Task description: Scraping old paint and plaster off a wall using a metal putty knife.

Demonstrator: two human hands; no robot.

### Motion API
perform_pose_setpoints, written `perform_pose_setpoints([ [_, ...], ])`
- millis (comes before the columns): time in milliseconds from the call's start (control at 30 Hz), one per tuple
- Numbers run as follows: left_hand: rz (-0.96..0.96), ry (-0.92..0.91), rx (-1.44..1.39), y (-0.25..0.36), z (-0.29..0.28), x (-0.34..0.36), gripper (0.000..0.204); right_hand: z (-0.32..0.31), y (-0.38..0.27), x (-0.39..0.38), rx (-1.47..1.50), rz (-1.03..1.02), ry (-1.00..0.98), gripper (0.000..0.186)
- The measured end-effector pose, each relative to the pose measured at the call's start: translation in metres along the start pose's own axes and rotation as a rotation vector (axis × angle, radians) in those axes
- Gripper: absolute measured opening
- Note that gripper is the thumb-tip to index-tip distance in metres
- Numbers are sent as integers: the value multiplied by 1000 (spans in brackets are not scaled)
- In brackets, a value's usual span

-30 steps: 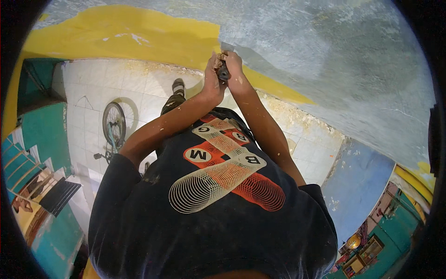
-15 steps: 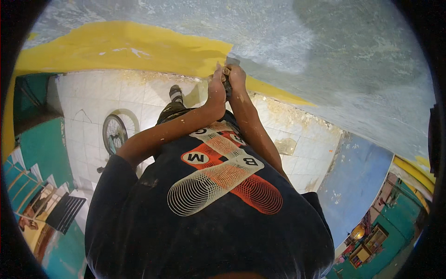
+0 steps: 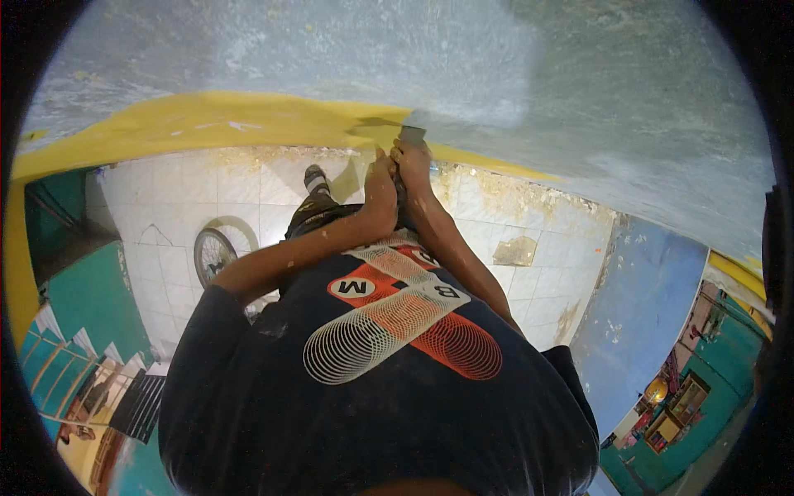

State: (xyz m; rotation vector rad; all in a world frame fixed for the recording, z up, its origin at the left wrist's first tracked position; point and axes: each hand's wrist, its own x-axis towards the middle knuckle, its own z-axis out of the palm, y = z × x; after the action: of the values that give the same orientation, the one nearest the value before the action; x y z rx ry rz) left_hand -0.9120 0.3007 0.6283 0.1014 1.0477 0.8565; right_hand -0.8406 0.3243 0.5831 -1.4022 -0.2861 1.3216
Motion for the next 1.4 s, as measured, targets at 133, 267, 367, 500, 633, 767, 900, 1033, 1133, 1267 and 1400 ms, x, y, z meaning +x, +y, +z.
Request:
perform_pose_setpoints([
  [133,-51,-44,53,-7,-7,3,37,-6,4,-6,-813,-543,-77,12],
  [267,-11,-12,46,-12,-12,8,38,-8,8,-7,45,-34,-11,19],
  [367,-19,-75,-17,-6,-10,7,41,-6,14,2,139,-27,33,21],
  [500,-178,68,-29,5,-6,0,48,-3,22,9,-201,-166,-30,14],
  [633,-174,-16,-40,7,-6,1,52,-1,19,3,212,2,-2,10],
  [767,-185,53,11,4,-13,5,51,8,8,-7,31,-104,55,9],
  [900,-117,-57,15,3,-16,6,50,11,-1,-15,217,-69,1,11],
  [1033,-200,97,54,5,-13,5,51,7,2,-12,25,-70,63,12],
  [1133,-223,20,19,7,-10,5,54,3,8,-5,234,-101,-24,11],
  [1267,-273,173,110,11,-4,5,54,3,12,-3,-6,-161,-71,12],
  [1400,-219,110,138,14,0,-3,55,4,2,-11,224,-4,12,12],
])
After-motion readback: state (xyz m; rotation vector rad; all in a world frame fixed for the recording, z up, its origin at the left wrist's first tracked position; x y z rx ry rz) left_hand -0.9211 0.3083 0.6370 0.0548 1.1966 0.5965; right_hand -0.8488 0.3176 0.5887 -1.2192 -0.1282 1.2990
